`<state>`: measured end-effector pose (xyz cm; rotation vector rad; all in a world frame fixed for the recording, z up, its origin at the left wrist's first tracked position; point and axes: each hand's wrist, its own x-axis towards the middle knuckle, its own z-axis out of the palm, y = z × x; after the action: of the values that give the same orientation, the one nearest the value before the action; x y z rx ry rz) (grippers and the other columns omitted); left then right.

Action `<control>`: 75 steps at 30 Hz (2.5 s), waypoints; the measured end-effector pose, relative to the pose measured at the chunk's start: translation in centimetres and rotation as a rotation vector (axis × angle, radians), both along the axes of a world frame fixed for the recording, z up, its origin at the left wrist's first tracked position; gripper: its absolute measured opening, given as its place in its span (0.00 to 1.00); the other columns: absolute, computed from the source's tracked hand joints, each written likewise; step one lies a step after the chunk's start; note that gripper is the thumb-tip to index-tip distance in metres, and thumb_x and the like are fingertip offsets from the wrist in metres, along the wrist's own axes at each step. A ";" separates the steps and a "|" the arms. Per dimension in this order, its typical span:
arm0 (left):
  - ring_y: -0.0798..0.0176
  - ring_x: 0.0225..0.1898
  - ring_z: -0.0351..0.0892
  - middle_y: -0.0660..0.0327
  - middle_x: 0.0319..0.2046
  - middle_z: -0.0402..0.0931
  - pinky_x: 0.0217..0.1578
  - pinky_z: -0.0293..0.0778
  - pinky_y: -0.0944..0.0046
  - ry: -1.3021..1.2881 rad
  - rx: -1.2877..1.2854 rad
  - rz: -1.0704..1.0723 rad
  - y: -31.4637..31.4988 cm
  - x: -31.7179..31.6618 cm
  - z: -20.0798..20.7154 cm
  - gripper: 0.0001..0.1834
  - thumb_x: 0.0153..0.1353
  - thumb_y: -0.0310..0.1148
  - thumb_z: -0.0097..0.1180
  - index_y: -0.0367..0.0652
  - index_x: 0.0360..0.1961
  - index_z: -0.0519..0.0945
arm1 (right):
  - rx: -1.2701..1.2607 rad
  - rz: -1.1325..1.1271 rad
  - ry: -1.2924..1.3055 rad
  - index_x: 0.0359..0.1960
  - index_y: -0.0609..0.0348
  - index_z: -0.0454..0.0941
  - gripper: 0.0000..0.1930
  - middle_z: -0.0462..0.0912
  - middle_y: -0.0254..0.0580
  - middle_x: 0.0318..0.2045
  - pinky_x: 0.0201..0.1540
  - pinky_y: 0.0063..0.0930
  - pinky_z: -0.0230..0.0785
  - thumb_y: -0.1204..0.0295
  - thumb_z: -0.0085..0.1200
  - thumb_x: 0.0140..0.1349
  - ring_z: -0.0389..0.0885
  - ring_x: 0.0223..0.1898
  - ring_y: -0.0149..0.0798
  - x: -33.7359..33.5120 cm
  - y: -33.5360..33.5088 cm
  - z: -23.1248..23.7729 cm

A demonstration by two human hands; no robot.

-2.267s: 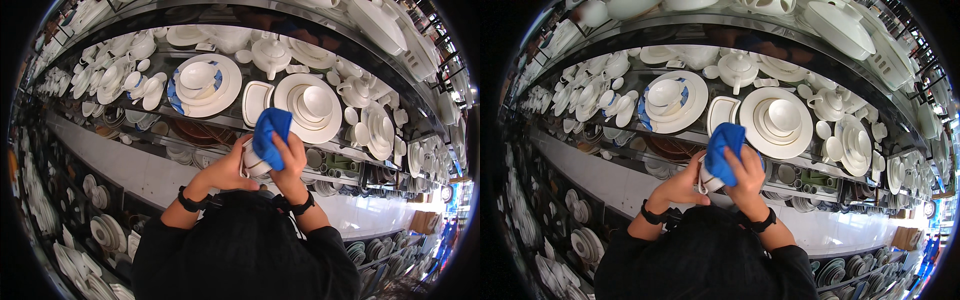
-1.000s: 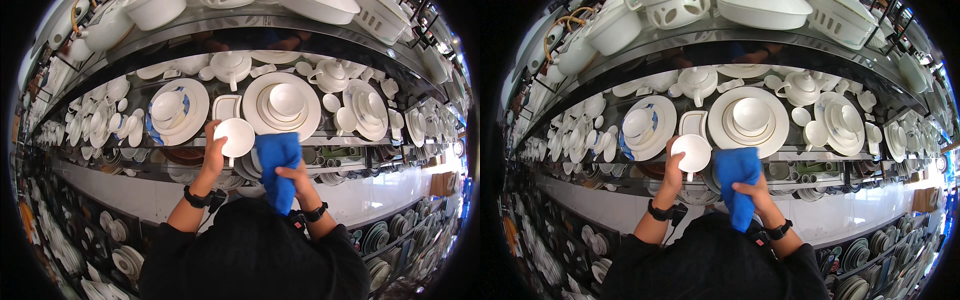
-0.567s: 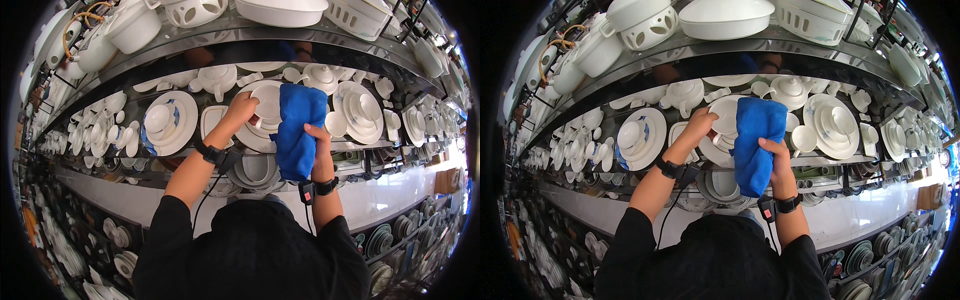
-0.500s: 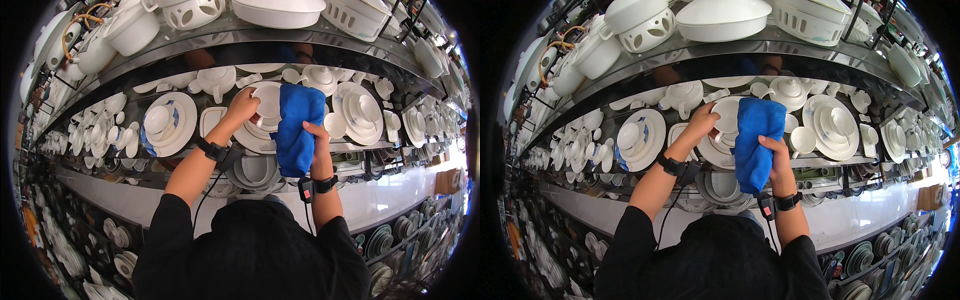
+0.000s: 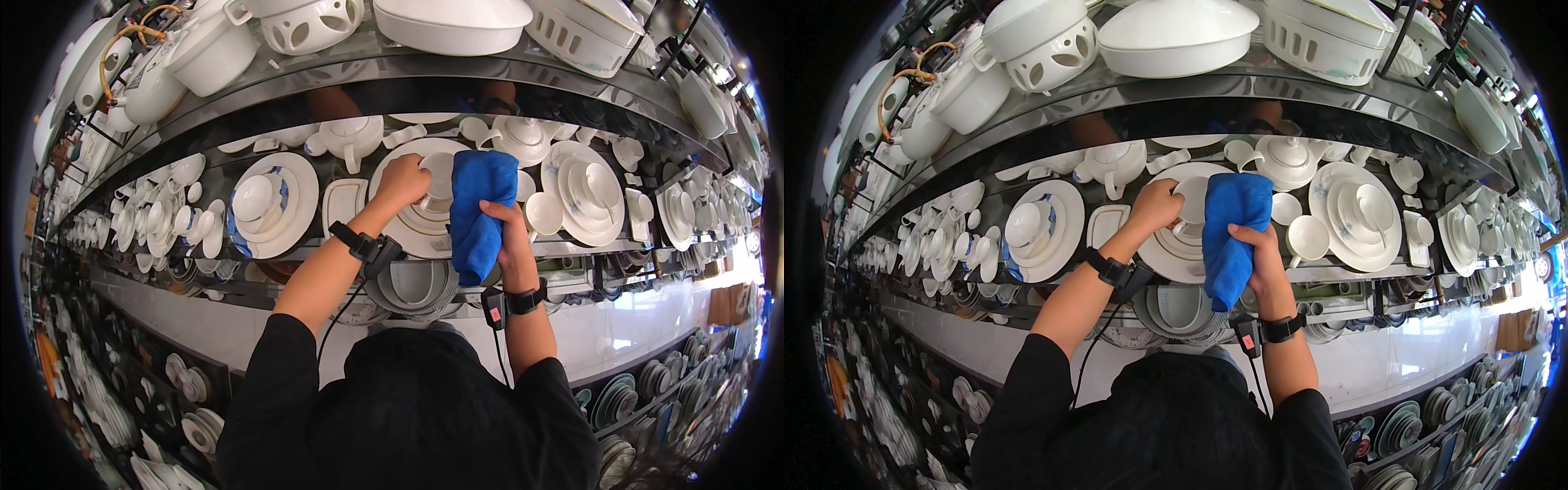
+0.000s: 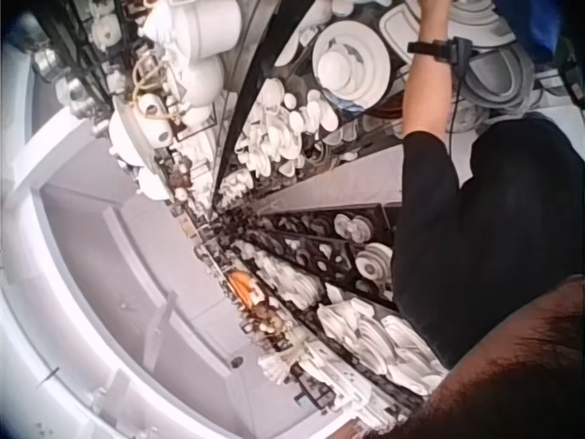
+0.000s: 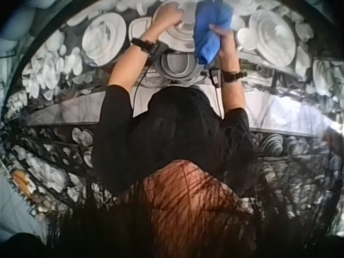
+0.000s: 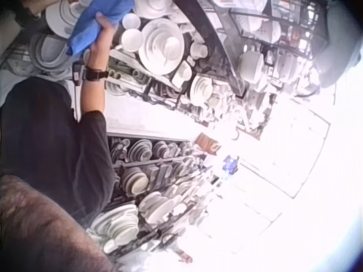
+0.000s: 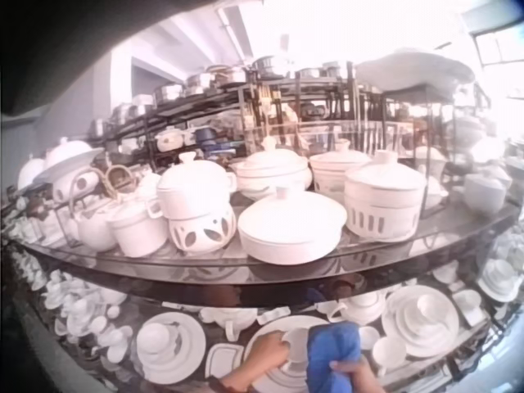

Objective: The person wipes various white ceramic dishes, including plates, bowls, and a teapot, using a blue cloth. They handle the items one by one, wiping them thoroughly before placing them back on the metal shelves.

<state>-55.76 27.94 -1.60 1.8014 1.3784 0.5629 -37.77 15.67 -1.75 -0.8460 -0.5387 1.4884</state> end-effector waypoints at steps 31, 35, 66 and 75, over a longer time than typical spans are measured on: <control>0.47 0.30 0.81 0.54 0.24 0.80 0.35 0.75 0.53 0.252 0.020 0.494 -8.8 -17.9 -6.0 0.25 0.54 0.46 0.64 0.37 0.44 0.75 | -0.030 0.114 -0.091 0.58 0.67 0.66 0.32 0.79 0.47 0.47 0.53 0.35 0.72 0.84 0.60 0.46 0.79 0.47 0.41 -12.9 -5.2 0.3; 0.46 0.31 0.81 0.52 0.25 0.80 0.37 0.74 0.53 0.256 0.020 0.432 -8.6 -18.7 -7.7 0.25 0.52 0.47 0.65 0.37 0.40 0.76 | -0.094 0.146 -0.165 0.58 0.65 0.67 0.32 0.78 0.45 0.47 0.52 0.35 0.70 0.84 0.60 0.47 0.78 0.47 0.40 -15.5 -4.2 -2.0; 0.52 0.48 0.77 0.52 0.51 0.71 0.46 0.77 0.58 -1.375 -0.455 0.271 -12.7 -18.2 -5.9 0.47 0.36 0.16 0.40 0.43 0.66 0.57 | 0.026 0.136 -0.424 0.60 0.64 0.65 0.34 0.77 0.44 0.51 0.58 0.34 0.66 0.84 0.60 0.47 0.75 0.52 0.39 -17.3 -4.9 -1.5; 0.60 0.58 0.72 0.57 0.58 0.69 0.56 0.70 0.58 -1.313 -0.467 0.000 -15.4 -17.4 -4.4 0.35 0.70 0.55 0.41 0.41 0.68 0.57 | 0.520 -0.204 -1.526 0.55 0.55 0.76 0.31 0.75 0.55 0.52 0.56 0.42 0.66 0.83 0.58 0.43 0.72 0.53 0.57 -20.4 -2.7 0.6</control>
<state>-73.14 12.55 -6.00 0.7040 0.4909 1.0414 -58.18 12.99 -1.20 -1.4376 -1.7687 0.2087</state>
